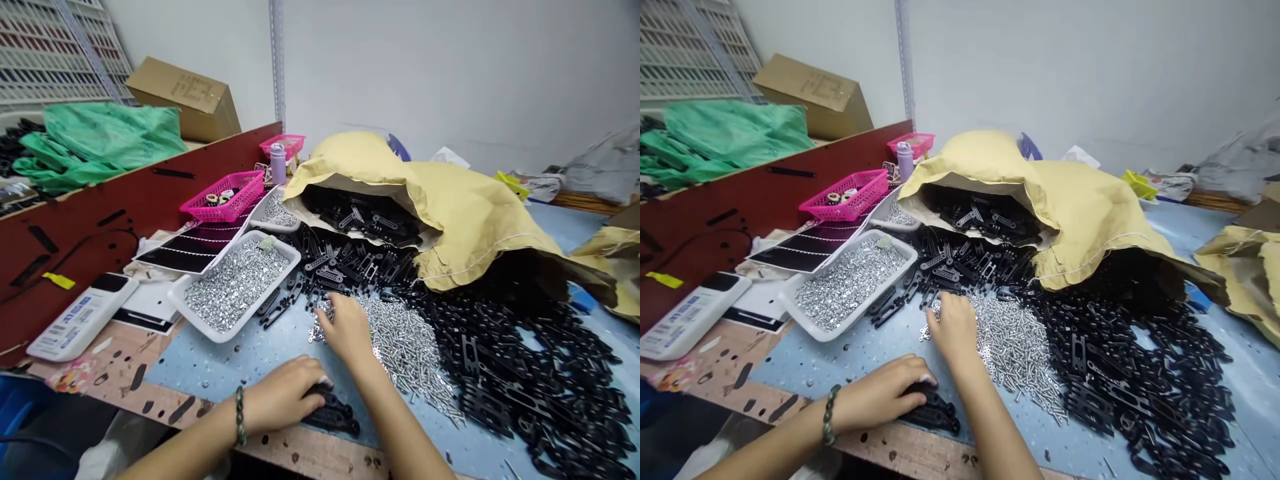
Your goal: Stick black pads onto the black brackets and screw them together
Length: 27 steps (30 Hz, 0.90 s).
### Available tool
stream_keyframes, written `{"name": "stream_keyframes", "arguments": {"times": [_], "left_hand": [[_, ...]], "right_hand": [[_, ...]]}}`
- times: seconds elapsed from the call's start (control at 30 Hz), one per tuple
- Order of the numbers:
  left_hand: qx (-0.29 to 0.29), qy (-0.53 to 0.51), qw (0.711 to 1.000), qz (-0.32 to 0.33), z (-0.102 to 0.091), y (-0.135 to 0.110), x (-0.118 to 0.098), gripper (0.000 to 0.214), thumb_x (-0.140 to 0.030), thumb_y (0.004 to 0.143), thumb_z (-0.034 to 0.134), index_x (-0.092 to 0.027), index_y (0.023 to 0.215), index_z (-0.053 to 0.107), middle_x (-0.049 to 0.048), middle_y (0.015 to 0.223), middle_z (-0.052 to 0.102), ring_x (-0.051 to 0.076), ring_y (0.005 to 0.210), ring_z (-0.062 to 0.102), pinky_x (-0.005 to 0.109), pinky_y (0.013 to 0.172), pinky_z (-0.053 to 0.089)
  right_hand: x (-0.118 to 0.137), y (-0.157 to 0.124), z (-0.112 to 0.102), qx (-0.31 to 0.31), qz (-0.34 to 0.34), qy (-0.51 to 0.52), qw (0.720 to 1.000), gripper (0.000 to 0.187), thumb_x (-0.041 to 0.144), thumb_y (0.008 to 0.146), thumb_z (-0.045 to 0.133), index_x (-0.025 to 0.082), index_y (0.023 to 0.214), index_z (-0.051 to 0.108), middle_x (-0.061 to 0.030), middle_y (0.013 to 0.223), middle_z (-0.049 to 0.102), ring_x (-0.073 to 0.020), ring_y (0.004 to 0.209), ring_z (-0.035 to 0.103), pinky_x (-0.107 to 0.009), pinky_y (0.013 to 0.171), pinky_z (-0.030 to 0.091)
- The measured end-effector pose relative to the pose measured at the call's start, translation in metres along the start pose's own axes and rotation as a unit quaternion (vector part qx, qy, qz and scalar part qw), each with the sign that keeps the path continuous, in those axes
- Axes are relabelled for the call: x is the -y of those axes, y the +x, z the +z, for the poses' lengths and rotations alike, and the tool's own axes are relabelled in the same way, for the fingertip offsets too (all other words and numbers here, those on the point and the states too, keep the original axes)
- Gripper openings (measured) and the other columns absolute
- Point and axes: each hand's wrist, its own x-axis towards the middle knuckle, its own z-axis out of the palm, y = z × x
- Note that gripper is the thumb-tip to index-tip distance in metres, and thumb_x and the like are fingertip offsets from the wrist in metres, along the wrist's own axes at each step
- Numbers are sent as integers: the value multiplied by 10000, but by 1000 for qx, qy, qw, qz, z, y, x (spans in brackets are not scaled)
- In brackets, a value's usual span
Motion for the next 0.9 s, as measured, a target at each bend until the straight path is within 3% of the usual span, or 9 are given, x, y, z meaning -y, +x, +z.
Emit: {"name": "stream_keyframes", "arguments": {"times": [0.07,0.17,0.27,0.33,0.4,0.47,0.57,0.7,0.9], "left_hand": [[-30,-17,999,-14,-6,-4,1,185,-173,843,566,-224,1009,629,31,999,642,205,961,584,322,876,472],[-143,-45,987,-59,-24,-6,10,198,-224,921,448,-225,1046,602,44,1028,644,205,962,598,352,870,487],[-260,-33,962,-75,-43,1,19,261,-255,950,379,-231,1167,522,69,1131,605,214,1021,583,395,882,485],[-292,0,955,-50,-50,11,21,340,-282,935,420,-230,1270,437,95,1245,535,232,1131,521,424,943,448],[-251,37,967,-8,-54,23,18,446,-318,882,525,-230,1303,409,104,1309,493,259,1208,455,455,1011,382],[-147,51,987,32,-55,35,12,413,-312,830,591,-235,1223,490,82,1249,554,266,1159,495,444,1001,383],[-35,20,999,27,-53,47,5,183,-282,850,541,-217,1017,576,42,1007,654,226,919,602,356,827,468],[-77,-38,996,-23,-47,48,5,171,-325,902,447,-199,993,517,46,902,632,211,834,585,313,723,466],[-61,-144,983,-98,-38,45,3,316,-414,930,372,-199,1157,412,52,943,572,202,841,549,320,753,456]], "right_hand": [[14,25,18,0,10,-14,1000,193,345,800,614,176,885,577,-145,858,648,-314,895,559,-443,797,418],[19,36,27,-3,26,-12,1000,116,241,750,622,168,827,574,-152,805,652,-322,852,570,-457,780,412],[9,22,9,-13,34,13,999,150,175,784,545,155,931,570,-124,822,661,-277,811,595,-412,746,446],[1,5,-9,-16,13,33,999,186,169,818,519,170,999,559,-101,904,664,-237,857,606,-362,762,470],[-5,-12,-24,3,-49,61,997,207,165,826,530,199,1027,564,-73,986,659,-202,937,601,-316,810,480],[-16,-22,-35,37,-106,73,991,232,153,828,529,226,1042,580,-49,1020,658,-183,974,598,-290,824,487],[-51,-16,-52,62,-37,-10,997,264,139,868,466,245,1068,601,-39,1043,660,-168,969,611,-276,805,494],[-117,12,-76,18,105,-104,989,335,40,860,376,107,1087,613,-184,1036,643,-265,993,601,-396,840,454],[-156,18,-85,82,130,-124,980,383,-55,742,434,147,959,677,-116,882,661,-226,886,617,-301,783,429]]}}
